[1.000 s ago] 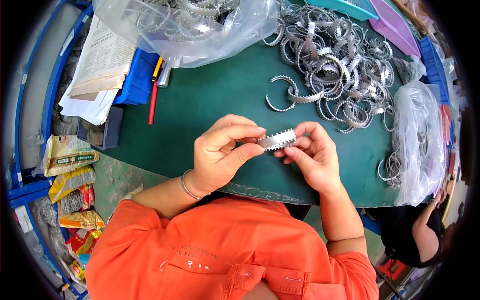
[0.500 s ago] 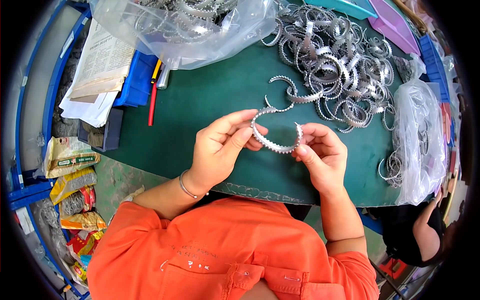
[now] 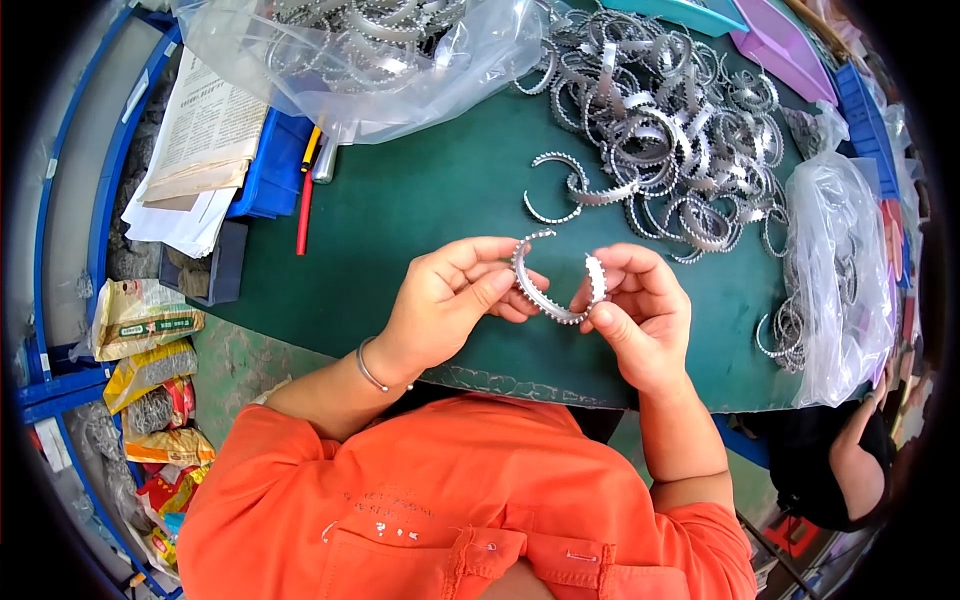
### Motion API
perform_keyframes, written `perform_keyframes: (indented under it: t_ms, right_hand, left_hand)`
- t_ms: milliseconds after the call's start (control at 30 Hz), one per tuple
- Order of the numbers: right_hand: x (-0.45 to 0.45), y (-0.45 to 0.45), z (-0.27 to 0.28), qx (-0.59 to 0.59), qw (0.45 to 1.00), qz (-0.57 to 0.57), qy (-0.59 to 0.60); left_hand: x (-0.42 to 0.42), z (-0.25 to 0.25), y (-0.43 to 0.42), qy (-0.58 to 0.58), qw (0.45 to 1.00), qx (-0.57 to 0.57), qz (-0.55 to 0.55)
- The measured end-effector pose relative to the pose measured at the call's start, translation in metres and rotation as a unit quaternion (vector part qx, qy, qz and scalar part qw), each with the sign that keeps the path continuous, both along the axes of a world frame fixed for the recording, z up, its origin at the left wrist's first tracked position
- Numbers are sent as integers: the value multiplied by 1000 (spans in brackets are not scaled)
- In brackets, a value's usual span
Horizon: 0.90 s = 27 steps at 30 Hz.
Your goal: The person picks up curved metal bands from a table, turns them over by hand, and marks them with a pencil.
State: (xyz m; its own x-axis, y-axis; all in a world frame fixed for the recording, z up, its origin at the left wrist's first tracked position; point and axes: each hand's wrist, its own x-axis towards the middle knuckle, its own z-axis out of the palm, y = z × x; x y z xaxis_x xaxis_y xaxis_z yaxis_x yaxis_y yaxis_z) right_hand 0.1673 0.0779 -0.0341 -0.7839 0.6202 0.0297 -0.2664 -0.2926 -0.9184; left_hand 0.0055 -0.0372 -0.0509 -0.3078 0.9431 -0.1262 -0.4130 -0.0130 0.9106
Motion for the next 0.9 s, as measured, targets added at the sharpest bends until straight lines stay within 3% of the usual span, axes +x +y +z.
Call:
perform_keyframes:
  t_ms: [100, 200, 267, 333, 400, 433, 533, 600, 733, 767, 900]
  right_hand:
    - [2, 3, 0, 4, 1000, 16, -8]
    - [6, 3, -1, 54, 997, 29, -53]
    - [4, 2, -3, 191, 978, -4, -84]
    - [3, 9, 0, 321, 945, 26, -59]
    - [-1, 8, 5, 401, 915, 19, -37]
    - [-2, 6, 5, 441, 896, 26, -38]
    - [-7, 2, 4, 540, 840, 43, -31]
    - [-8, 1, 1, 578, 811, 70, -50]
    - [-10, -2, 2, 600, 792, 92, -62]
    - [-10, -2, 1, 599, 791, 105, -66]
    - [-10, -3, 0, 607, 781, 123, -81]
  left_hand:
    - [1, 0, 0, 6, 1000, -23, -15]
    - [3, -3, -3, 115, 993, -36, -7]
    - [-2, -3, -11, 271, 962, 9, 37]
    - [-16, 5, -19, 312, 946, 31, 86]
    - [-34, 17, -34, 518, 838, -4, 171]
    - [-44, 13, -41, 495, 840, -23, 221]
    - [-74, 11, -63, 589, 742, -84, 309]
    - [-85, 10, -75, 635, 692, -144, 313]
    - [-95, -3, -85, 674, 641, -214, 298]
    - [-94, -2, -85, 637, 669, -246, 295]
    - [-103, 0, -87, 625, 680, -230, 305]
